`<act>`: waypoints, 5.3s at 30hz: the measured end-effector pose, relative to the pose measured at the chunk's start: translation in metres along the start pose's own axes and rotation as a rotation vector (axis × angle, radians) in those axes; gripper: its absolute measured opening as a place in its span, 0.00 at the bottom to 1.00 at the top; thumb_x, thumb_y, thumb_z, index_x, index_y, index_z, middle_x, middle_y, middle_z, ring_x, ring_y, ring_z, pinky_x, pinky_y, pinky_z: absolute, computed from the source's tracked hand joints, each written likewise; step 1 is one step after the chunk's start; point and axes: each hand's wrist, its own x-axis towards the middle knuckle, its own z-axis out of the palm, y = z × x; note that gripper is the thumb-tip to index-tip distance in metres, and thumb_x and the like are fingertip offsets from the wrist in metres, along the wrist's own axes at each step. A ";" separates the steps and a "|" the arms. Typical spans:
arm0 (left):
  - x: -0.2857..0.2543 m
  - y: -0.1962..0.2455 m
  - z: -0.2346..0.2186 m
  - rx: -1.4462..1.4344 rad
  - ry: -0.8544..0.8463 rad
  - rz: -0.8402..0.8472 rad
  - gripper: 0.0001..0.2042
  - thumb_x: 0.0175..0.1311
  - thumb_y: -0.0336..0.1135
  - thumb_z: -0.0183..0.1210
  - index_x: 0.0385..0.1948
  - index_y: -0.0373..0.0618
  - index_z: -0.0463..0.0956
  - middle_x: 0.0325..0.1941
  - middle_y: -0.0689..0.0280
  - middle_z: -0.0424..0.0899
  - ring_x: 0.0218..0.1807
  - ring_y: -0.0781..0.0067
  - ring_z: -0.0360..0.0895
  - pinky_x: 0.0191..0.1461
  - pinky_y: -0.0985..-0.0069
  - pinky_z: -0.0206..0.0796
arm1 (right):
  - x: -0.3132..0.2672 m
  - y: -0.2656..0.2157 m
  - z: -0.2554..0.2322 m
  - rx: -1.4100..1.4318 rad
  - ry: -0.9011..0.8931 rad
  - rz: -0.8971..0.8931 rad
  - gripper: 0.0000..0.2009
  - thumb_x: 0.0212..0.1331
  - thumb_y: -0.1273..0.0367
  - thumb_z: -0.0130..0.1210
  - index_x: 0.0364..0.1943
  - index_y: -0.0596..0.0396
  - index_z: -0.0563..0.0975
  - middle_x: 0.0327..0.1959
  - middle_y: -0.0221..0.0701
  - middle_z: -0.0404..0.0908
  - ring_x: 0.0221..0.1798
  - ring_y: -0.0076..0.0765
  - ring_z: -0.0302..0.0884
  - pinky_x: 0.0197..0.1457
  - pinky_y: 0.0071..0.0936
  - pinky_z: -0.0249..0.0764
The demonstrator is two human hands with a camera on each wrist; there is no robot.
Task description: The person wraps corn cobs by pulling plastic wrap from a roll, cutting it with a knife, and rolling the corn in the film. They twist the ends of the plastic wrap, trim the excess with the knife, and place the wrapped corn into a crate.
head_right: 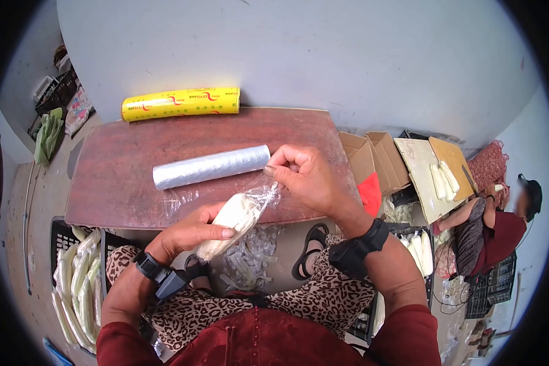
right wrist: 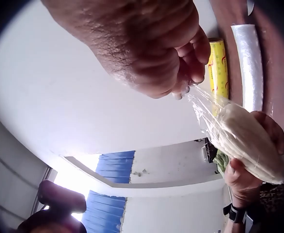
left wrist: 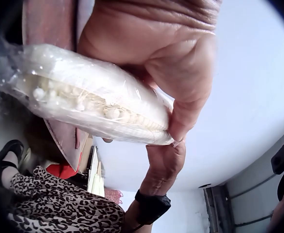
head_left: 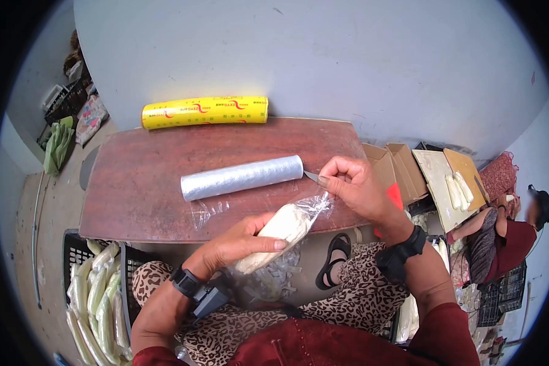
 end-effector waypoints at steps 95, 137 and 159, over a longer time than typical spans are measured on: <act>0.003 -0.014 0.025 -0.076 0.192 -0.203 0.27 0.58 0.37 0.64 0.58 0.37 0.69 0.52 0.65 0.79 0.53 0.78 0.73 0.59 0.78 0.63 | -0.021 0.057 -0.020 0.819 -0.323 0.372 0.08 0.60 0.69 0.58 0.38 0.60 0.76 0.44 0.33 0.77 0.47 0.23 0.73 0.49 0.24 0.69; -0.010 -0.022 0.036 -0.267 0.137 -0.086 0.34 0.57 0.55 0.61 0.52 0.30 0.68 0.40 0.50 0.81 0.37 0.61 0.82 0.45 0.69 0.76 | -0.003 0.037 -0.004 0.412 -0.293 -0.039 0.07 0.60 0.71 0.59 0.38 0.59 0.77 0.30 0.24 0.76 0.27 0.15 0.70 0.33 0.15 0.71; -0.001 -0.017 0.042 0.061 0.354 0.007 0.25 0.60 0.38 0.63 0.57 0.41 0.67 0.47 0.68 0.77 0.48 0.79 0.74 0.53 0.78 0.66 | -0.002 0.044 -0.006 0.484 -0.201 0.034 0.06 0.63 0.68 0.56 0.36 0.57 0.75 0.28 0.22 0.75 0.26 0.15 0.70 0.31 0.16 0.69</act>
